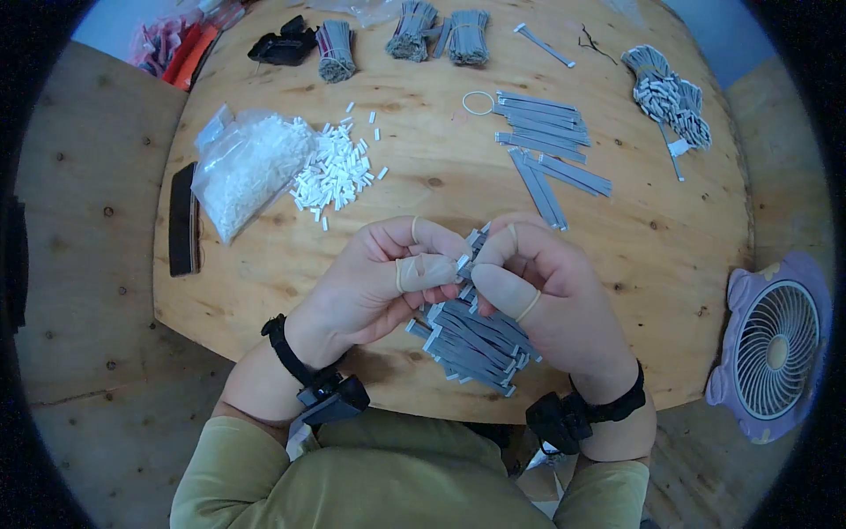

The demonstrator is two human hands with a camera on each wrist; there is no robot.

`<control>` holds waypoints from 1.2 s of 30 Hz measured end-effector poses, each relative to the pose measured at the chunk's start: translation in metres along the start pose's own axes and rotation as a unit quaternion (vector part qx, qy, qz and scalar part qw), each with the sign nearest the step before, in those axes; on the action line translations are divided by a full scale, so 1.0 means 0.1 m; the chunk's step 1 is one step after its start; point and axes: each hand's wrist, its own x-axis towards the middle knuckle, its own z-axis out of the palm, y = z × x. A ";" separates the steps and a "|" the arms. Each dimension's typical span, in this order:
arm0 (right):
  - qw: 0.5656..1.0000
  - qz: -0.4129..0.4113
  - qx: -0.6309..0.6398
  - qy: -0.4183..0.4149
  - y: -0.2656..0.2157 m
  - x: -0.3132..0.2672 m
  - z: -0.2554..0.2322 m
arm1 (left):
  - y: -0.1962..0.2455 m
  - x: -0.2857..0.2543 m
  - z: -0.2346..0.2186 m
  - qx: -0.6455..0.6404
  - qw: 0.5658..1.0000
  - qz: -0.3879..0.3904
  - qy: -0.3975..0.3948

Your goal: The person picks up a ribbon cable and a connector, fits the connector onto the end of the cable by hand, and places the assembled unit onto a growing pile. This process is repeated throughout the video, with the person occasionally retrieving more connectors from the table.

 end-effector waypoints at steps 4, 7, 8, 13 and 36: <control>1.000 0.000 -0.006 0.003 -0.01 0.00 0.01 | -0.01 0.00 0.01 -0.008 1.000 -0.005 -0.006; 1.000 -0.002 -0.010 0.007 -0.01 0.00 0.02 | 0.00 0.00 0.01 -0.017 1.000 -0.006 -0.017; 1.000 -0.002 -0.009 0.010 -0.01 -0.01 0.02 | 0.00 0.00 0.01 -0.018 1.000 -0.005 -0.017; 0.999 0.000 -0.011 0.034 -0.02 -0.02 0.04 | -0.01 0.00 0.02 -0.014 1.000 -0.002 -0.015; 0.998 0.013 -0.040 0.048 -0.03 -0.02 0.03 | -0.01 -0.02 0.07 0.143 0.986 0.085 0.021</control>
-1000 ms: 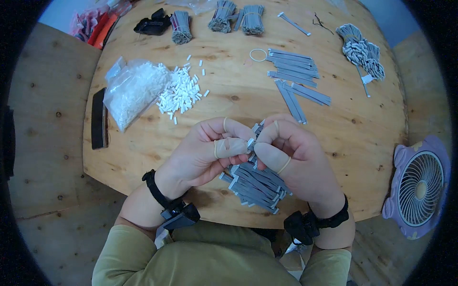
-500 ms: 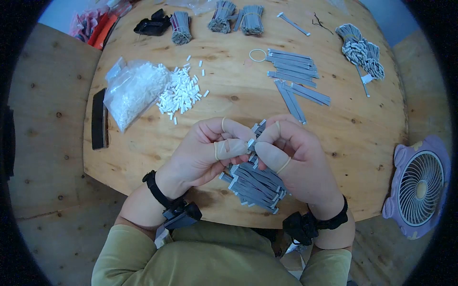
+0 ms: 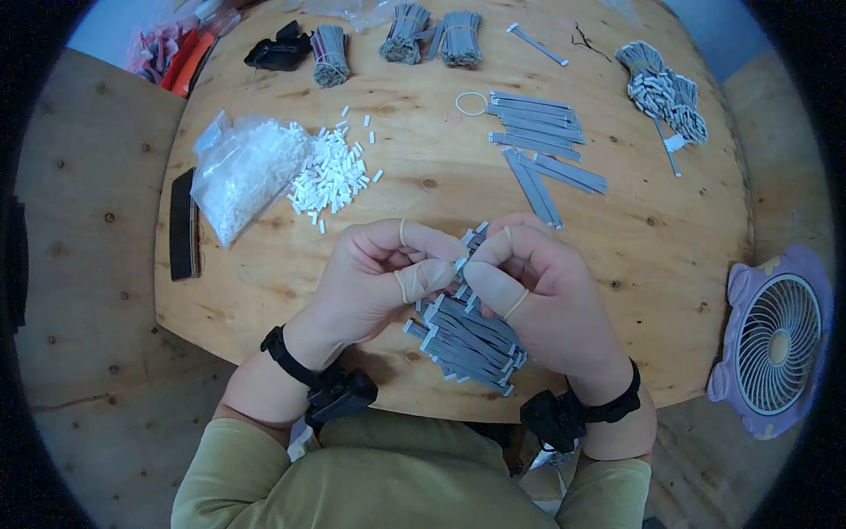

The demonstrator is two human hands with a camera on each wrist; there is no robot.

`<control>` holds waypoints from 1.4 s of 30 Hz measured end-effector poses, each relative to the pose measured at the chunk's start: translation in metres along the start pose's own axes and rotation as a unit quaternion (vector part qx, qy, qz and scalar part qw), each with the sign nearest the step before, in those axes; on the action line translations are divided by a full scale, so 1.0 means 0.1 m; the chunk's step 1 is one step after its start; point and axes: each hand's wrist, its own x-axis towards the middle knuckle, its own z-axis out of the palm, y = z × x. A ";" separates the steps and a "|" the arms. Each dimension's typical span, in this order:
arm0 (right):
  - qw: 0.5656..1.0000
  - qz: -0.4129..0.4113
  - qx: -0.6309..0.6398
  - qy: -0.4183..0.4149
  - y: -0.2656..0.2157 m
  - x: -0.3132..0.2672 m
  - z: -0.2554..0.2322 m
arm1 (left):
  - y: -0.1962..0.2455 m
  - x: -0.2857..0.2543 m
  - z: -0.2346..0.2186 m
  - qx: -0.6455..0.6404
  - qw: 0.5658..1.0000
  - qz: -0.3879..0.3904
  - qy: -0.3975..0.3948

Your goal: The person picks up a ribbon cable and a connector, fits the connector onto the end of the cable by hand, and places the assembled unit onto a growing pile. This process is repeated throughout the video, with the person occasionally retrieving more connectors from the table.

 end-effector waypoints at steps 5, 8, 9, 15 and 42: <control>1.000 -0.021 0.010 -0.017 0.04 0.02 -0.01 | 0.03 -0.01 -0.02 0.004 1.000 -0.003 -0.005; 0.999 -0.027 0.015 -0.015 0.05 0.02 -0.01 | 0.02 -0.02 -0.01 -0.010 1.000 0.002 -0.013; 0.999 -0.028 0.019 -0.014 0.05 0.02 0.00 | 0.01 -0.02 -0.01 -0.009 1.000 0.006 -0.013; 1.000 -0.026 0.011 0.000 0.04 0.03 0.01 | -0.01 -0.02 -0.02 0.030 0.999 0.020 -0.004; 0.971 -0.129 0.135 0.151 -0.02 0.13 -0.08 | 0.04 0.15 -0.20 0.605 0.720 0.296 0.170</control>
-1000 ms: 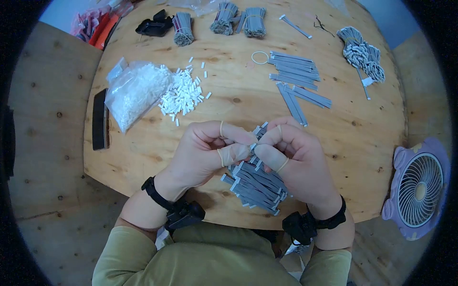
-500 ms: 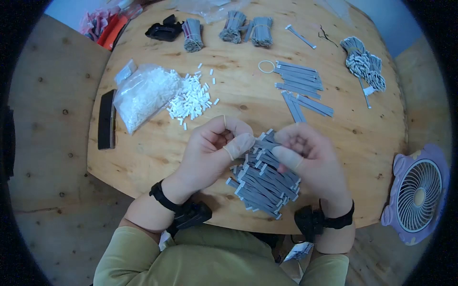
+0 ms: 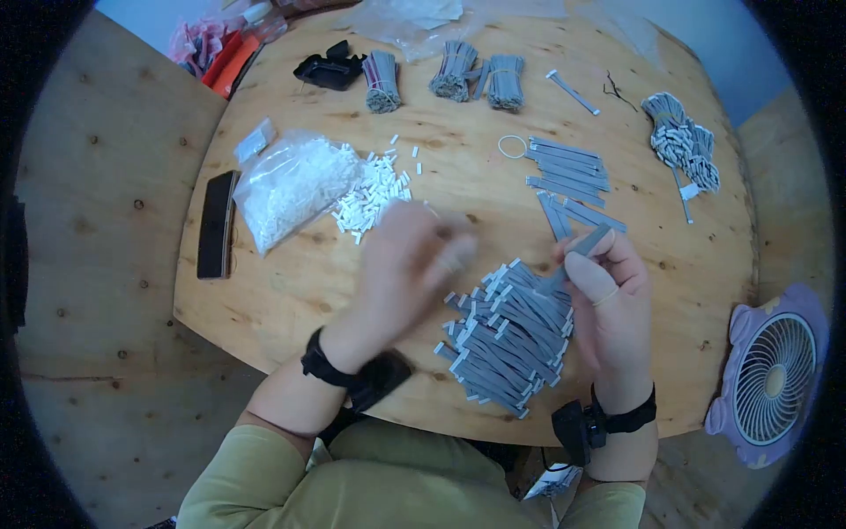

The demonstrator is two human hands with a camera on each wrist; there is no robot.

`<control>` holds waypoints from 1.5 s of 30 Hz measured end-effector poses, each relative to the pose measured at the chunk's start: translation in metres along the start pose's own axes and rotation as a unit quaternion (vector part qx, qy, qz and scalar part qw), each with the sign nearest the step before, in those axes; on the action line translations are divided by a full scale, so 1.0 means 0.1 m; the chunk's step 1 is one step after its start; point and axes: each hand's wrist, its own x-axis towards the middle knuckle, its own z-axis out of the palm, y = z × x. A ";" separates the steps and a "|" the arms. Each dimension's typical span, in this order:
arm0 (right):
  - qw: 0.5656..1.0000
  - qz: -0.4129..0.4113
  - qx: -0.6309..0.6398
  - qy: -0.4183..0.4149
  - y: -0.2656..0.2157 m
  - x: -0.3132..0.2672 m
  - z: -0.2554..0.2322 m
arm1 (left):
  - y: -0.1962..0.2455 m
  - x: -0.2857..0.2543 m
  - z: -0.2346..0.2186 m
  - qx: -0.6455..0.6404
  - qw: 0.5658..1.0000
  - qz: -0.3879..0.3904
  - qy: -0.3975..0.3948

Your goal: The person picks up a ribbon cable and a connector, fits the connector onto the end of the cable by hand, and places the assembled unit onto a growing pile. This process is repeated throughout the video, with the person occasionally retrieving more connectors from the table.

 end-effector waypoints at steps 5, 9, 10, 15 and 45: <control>0.997 0.055 -0.015 -0.044 -0.03 -0.03 -0.03 | -0.27 0.14 -0.12 0.187 0.980 -0.064 0.030; 0.993 0.093 -0.042 -0.064 0.03 -0.04 -0.01 | -0.36 0.14 -0.07 0.191 0.979 -0.069 0.026; 0.991 0.105 -0.053 -0.063 0.03 -0.04 -0.02 | -0.38 0.15 -0.06 0.197 0.978 -0.064 0.028; 0.982 0.143 -0.104 -0.066 0.00 -0.05 -0.03 | -0.34 0.19 -0.04 0.162 0.986 -0.019 0.044; 0.972 0.097 -0.132 -0.171 0.04 -0.13 0.02 | 0.20 -0.03 -0.12 -0.508 0.766 -0.319 -0.231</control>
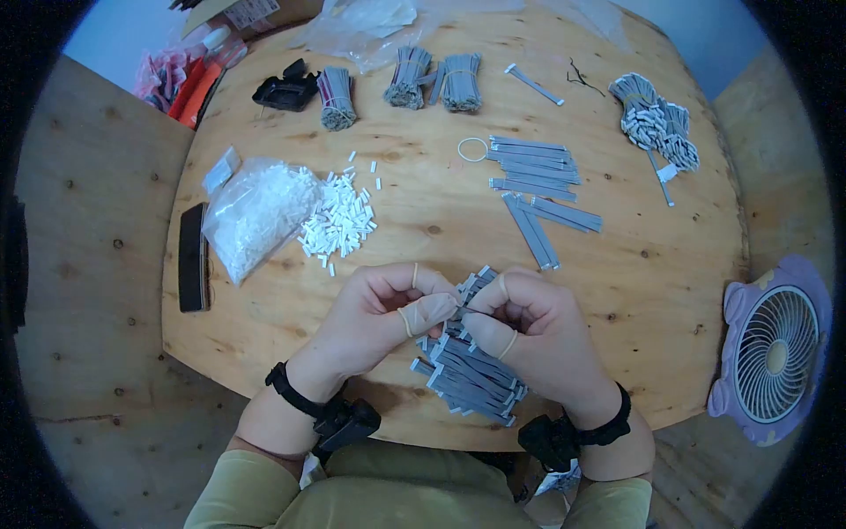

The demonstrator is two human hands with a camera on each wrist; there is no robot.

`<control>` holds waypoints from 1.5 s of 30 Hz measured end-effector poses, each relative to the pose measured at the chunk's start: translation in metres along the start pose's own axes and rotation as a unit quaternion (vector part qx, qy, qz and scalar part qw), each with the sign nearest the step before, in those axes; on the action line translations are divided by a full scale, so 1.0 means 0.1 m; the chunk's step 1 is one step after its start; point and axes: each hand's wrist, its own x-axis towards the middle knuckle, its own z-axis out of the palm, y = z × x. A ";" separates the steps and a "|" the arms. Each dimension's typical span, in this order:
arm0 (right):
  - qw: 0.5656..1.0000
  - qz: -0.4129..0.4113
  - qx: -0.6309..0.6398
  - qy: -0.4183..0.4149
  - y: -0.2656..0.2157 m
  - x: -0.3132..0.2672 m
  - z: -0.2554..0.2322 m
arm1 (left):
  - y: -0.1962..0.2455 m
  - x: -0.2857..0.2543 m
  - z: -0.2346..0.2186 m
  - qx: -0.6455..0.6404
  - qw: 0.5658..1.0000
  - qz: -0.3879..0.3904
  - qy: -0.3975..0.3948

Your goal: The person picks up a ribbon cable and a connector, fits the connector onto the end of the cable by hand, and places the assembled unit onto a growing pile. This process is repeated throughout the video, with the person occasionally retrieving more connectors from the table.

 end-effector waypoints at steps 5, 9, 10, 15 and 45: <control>0.998 0.052 0.044 0.003 -0.05 0.00 0.01 | -0.03 0.01 0.00 -0.012 1.000 0.009 -0.005; 0.995 0.077 0.065 -0.001 -0.03 0.00 -0.01 | -0.02 0.02 0.00 -0.027 1.000 0.001 -0.003; 0.994 0.085 0.065 -0.001 -0.02 -0.01 -0.02 | -0.02 0.02 0.00 -0.029 1.000 -0.008 0.001; 0.994 0.075 0.077 -0.007 0.00 0.00 -0.02 | -0.03 0.01 0.02 -0.016 1.000 0.005 0.001; 0.993 0.068 0.094 0.018 -0.02 -0.01 0.00 | -0.09 0.04 -0.02 -0.226 0.973 -0.032 -0.029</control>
